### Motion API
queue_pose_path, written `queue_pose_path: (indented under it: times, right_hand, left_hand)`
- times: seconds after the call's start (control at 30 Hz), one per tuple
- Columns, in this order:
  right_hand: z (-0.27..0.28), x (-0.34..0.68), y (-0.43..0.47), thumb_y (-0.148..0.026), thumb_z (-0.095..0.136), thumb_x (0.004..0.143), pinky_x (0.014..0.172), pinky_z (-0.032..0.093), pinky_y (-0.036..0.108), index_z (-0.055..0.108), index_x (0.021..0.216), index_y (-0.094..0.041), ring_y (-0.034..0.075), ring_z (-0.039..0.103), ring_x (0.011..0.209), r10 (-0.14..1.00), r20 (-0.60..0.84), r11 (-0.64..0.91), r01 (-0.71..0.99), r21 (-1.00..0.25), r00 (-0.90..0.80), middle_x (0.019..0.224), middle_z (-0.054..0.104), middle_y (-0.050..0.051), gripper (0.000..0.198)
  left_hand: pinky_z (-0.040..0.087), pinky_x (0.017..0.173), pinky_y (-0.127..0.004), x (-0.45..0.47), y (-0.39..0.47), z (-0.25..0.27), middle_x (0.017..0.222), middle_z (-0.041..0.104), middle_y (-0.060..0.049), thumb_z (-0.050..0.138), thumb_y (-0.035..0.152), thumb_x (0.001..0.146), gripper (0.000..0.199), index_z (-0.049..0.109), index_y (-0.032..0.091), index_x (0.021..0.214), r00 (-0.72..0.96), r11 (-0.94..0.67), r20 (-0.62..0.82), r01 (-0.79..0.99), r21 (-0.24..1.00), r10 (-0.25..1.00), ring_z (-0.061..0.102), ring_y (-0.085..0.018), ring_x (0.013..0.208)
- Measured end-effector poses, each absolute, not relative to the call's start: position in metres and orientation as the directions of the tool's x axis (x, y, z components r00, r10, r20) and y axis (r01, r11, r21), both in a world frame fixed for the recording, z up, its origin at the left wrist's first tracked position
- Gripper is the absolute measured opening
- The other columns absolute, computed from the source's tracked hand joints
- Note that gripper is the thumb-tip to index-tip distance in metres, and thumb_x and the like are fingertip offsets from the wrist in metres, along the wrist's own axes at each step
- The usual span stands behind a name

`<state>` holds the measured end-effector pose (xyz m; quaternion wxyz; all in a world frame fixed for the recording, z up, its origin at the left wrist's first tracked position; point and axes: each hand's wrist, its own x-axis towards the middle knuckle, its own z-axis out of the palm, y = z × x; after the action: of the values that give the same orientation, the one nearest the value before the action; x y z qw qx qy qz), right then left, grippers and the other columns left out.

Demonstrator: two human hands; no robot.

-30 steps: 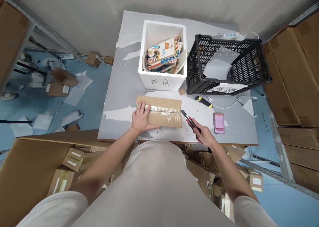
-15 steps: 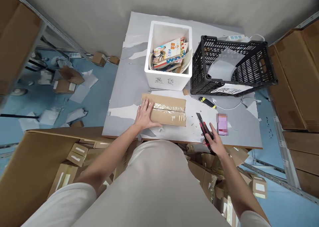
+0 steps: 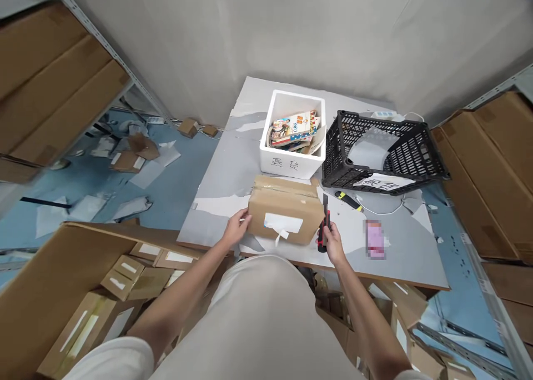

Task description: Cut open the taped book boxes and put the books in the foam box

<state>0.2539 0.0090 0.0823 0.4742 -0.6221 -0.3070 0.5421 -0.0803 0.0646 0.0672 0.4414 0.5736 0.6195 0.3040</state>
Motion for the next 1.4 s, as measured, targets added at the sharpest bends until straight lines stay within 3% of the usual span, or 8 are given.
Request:
queue_pose_path:
  times: [0.17, 0.3, 0.43, 0.57, 0.7, 0.9, 1.13, 1.4]
  right_hand:
    - [0.086, 0.261, 0.019, -0.058, 0.060, 0.073, 0.060, 0.051, 0.028, 0.049, 0.100, -0.024, 0.013, 0.058, 0.065, 0.915, -0.343, -0.340, -0.053, -0.939, 0.213, 0.079, 0.060, -0.002, 0.045]
    - [0.072, 0.257, 0.013, -0.059, 0.058, 0.073, 0.076, 0.051, 0.031, 0.050, 0.100, -0.024, 0.016, 0.062, 0.085, 0.908, -0.328, -0.333, -0.028, -0.943, 0.262, 0.095, 0.065, 0.002, 0.044]
    - [0.064, 0.256, 0.004, -0.058, 0.057, 0.074, 0.081, 0.049, 0.032, 0.050, 0.104, -0.025, 0.016, 0.061, 0.092, 0.903, -0.312, -0.323, -0.013, -0.946, 0.294, 0.102, 0.065, 0.003, 0.045]
    - [0.061, 0.257, -0.013, -0.060, 0.057, 0.074, 0.072, 0.051, 0.030, 0.049, 0.102, -0.024, 0.016, 0.063, 0.087, 0.869, -0.362, -0.371, -0.039, -0.928, 0.338, 0.102, 0.065, 0.005, 0.046]
    - [0.053, 0.250, -0.041, -0.063, 0.056, 0.073, 0.057, 0.050, 0.026, 0.047, 0.102, -0.025, 0.015, 0.063, 0.072, 0.835, -0.437, -0.438, -0.076, -0.896, 0.334, 0.091, 0.066, 0.003, 0.048]
    - [0.053, 0.234, -0.055, -0.066, 0.052, 0.075, 0.046, 0.046, 0.024, 0.045, 0.101, -0.027, 0.012, 0.056, 0.051, 0.812, -0.493, -0.483, -0.115, -0.868, 0.313, 0.069, 0.059, -0.005, 0.047]
    - [0.096, 0.249, -0.006, -0.055, 0.062, 0.075, 0.051, 0.050, 0.024, 0.047, 0.099, -0.026, 0.009, 0.055, 0.052, 0.855, -0.407, -0.341, -0.241, -0.908, 0.321, 0.074, 0.058, -0.006, 0.040]
    - [0.121, 0.262, 0.070, -0.057, 0.063, 0.074, 0.046, 0.047, 0.024, 0.052, 0.104, -0.024, 0.010, 0.053, 0.049, 0.897, -0.373, -0.324, -0.223, -0.920, 0.236, 0.074, 0.060, -0.004, 0.045]
  left_hand:
    - [0.046, 0.097, -0.040, -0.078, 0.077, 0.080, 0.114, 0.068, -0.010, 0.041, 0.037, 0.087, 0.041, 0.067, 0.017, 0.110, 0.036, 0.062, -0.109, 0.631, 0.773, 0.993, 0.062, -0.024, 0.106]
    - [0.047, 0.096, -0.039, -0.073, 0.076, 0.073, 0.111, 0.070, -0.008, 0.042, 0.037, 0.087, 0.040, 0.068, 0.019, 0.110, 0.056, 0.036, -0.095, 0.652, 0.757, 0.994, 0.063, -0.024, 0.103]
    - [0.047, 0.096, -0.038, -0.078, 0.072, 0.065, 0.113, 0.069, -0.009, 0.042, 0.039, 0.086, 0.042, 0.067, 0.018, 0.113, 0.051, 0.045, -0.098, 0.620, 0.783, 0.994, 0.063, -0.022, 0.104]
    - [0.046, 0.099, -0.040, -0.095, 0.060, 0.052, 0.117, 0.067, -0.012, 0.041, 0.034, 0.082, 0.045, 0.064, 0.014, 0.116, 0.092, 0.136, -0.219, 0.541, 0.830, 0.971, 0.063, -0.022, 0.107]
    - [0.050, 0.093, -0.041, -0.106, 0.037, 0.038, 0.113, 0.069, -0.013, 0.052, 0.031, 0.069, 0.050, 0.064, 0.012, 0.115, 0.134, 0.201, -0.307, 0.506, 0.839, 0.942, 0.066, -0.024, 0.102]
    - [0.050, 0.093, -0.043, -0.097, 0.019, 0.035, 0.100, 0.072, -0.010, 0.062, 0.047, 0.067, 0.049, 0.068, 0.014, 0.104, 0.272, 0.273, -0.370, 0.334, 0.902, 0.889, 0.065, -0.026, 0.099]
    - [0.052, 0.079, -0.033, -0.083, 0.039, 0.078, 0.096, 0.072, -0.009, 0.053, 0.051, 0.078, 0.043, 0.070, 0.015, 0.093, 0.112, 0.148, -0.238, 0.514, 0.845, 0.965, 0.065, -0.022, 0.086]
    - [0.047, 0.073, -0.028, -0.054, 0.092, 0.099, 0.081, 0.072, -0.007, 0.048, 0.053, 0.083, 0.046, 0.073, 0.014, 0.084, -0.168, 0.221, -0.149, 0.606, 0.764, 0.975, 0.063, -0.019, 0.075]
